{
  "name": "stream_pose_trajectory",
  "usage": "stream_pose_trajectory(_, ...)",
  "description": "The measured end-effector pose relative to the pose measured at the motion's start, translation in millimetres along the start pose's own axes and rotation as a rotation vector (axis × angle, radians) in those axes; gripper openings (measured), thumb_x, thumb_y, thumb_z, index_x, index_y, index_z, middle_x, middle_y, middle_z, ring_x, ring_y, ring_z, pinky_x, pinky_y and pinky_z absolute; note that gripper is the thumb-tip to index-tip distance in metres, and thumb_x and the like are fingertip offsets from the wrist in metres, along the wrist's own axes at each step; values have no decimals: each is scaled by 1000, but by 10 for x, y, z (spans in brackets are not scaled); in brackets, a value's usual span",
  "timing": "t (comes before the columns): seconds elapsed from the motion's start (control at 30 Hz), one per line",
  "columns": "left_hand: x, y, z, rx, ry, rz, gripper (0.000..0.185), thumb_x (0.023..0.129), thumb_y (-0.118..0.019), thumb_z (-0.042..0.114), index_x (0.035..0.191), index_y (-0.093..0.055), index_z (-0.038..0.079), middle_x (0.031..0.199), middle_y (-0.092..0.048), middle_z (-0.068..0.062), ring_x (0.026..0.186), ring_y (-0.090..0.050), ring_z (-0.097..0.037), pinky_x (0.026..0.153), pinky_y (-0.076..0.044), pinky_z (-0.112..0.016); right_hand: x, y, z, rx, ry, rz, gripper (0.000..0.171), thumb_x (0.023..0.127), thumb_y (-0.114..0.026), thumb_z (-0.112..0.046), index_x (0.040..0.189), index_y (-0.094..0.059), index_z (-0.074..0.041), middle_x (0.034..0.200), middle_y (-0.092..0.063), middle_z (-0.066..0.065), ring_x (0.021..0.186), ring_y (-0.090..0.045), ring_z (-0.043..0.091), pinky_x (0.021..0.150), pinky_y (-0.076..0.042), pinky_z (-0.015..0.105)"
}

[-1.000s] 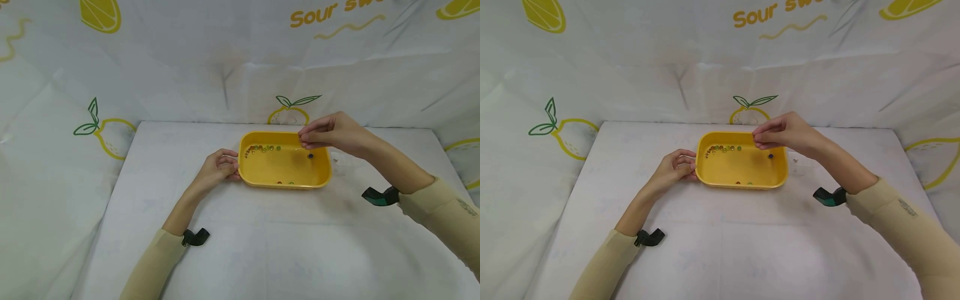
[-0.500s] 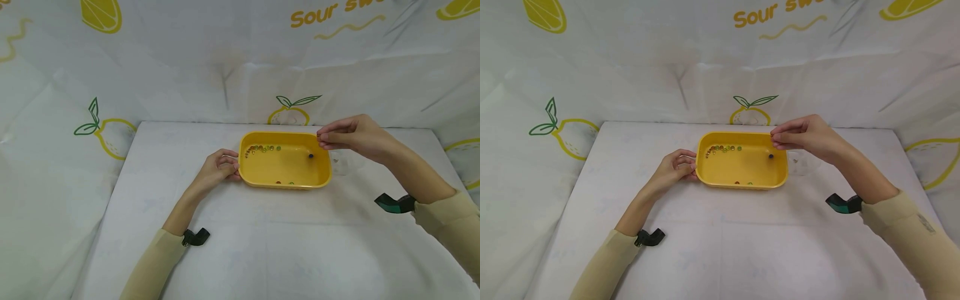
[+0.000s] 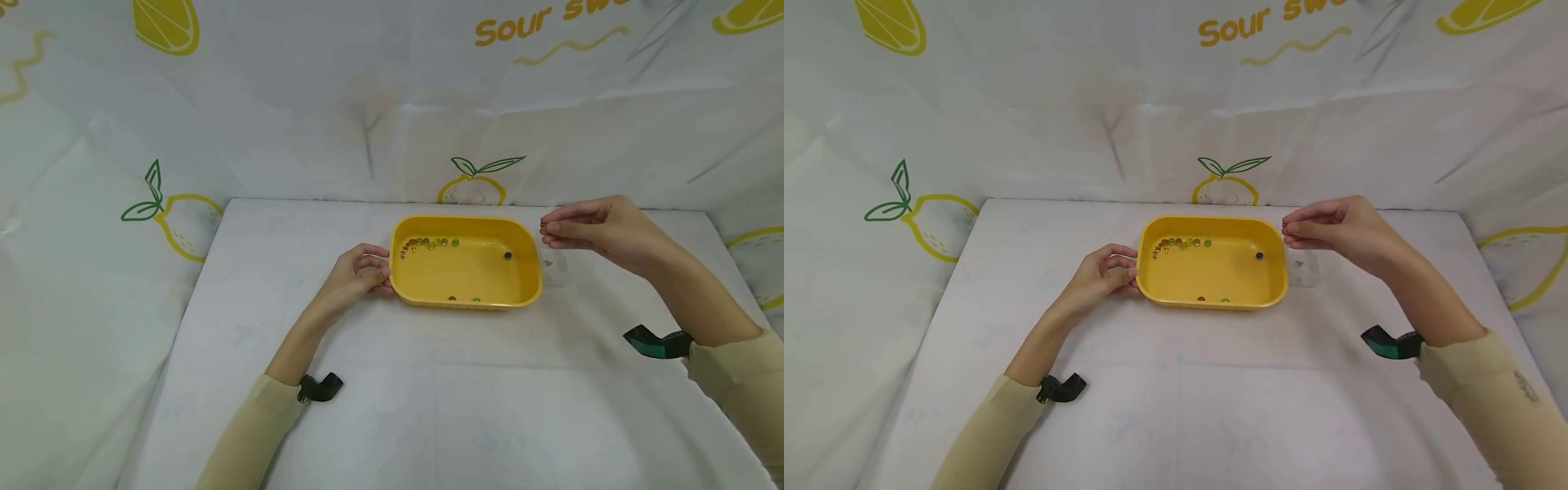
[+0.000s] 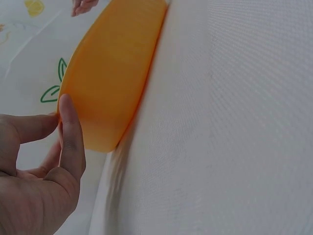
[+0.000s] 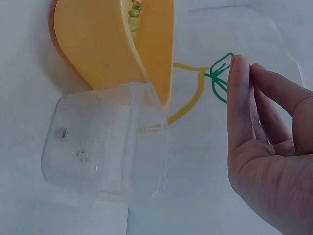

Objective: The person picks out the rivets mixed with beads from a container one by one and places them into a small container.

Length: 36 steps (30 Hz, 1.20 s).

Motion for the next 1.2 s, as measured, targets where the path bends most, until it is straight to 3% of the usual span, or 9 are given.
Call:
stream_pose_trajectory(0.23,-2,0,10,2,-2,3,40,105,-67,4,143,-55,-1,114,-67,-17,84,-77,-17,81,-70,-26,-36,63,90,-5,-39,53,21,104,-74,-15,124,-81,-13,108,-83,-10,99,-82,11,88,-69,25)
stream_pose_trajectory(0.47,6,-4,-15,9,20,16,36,105,-67,5,140,-57,3,115,-68,-15,85,-77,-18,84,-71,-30,-46,111,191,36,-51,68,19,104,-74,-13,119,-83,-19,108,-83,-9,97,-82,10,87,-69,24)
stream_pose_trajectory(0.9,-2,-14,-20,14,21,15,36,105,-66,5,140,-57,4,115,-67,-15,86,-77,-19,83,-71,-31,-99,219,392,206,-8,38,19,105,-67,-1,117,-81,-5,107,-85,4,95,-84,16,84,-69,28)
stream_pose_trajectory(1.2,-6,-16,0,6,13,13,35,106,-67,5,139,-57,3,114,-67,-15,85,-77,-18,83,-71,-30,-111,304,504,130,-89,59,19,106,-69,-7,114,-84,-14,106,-85,-2,95,-83,13,86,-69,28)
Point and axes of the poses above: each hand's wrist, its own x-axis towards the middle knuckle, its own y-axis out of the back of the hand, z = x × y, the point moved 1 cm from there along x, towards the middle knuckle
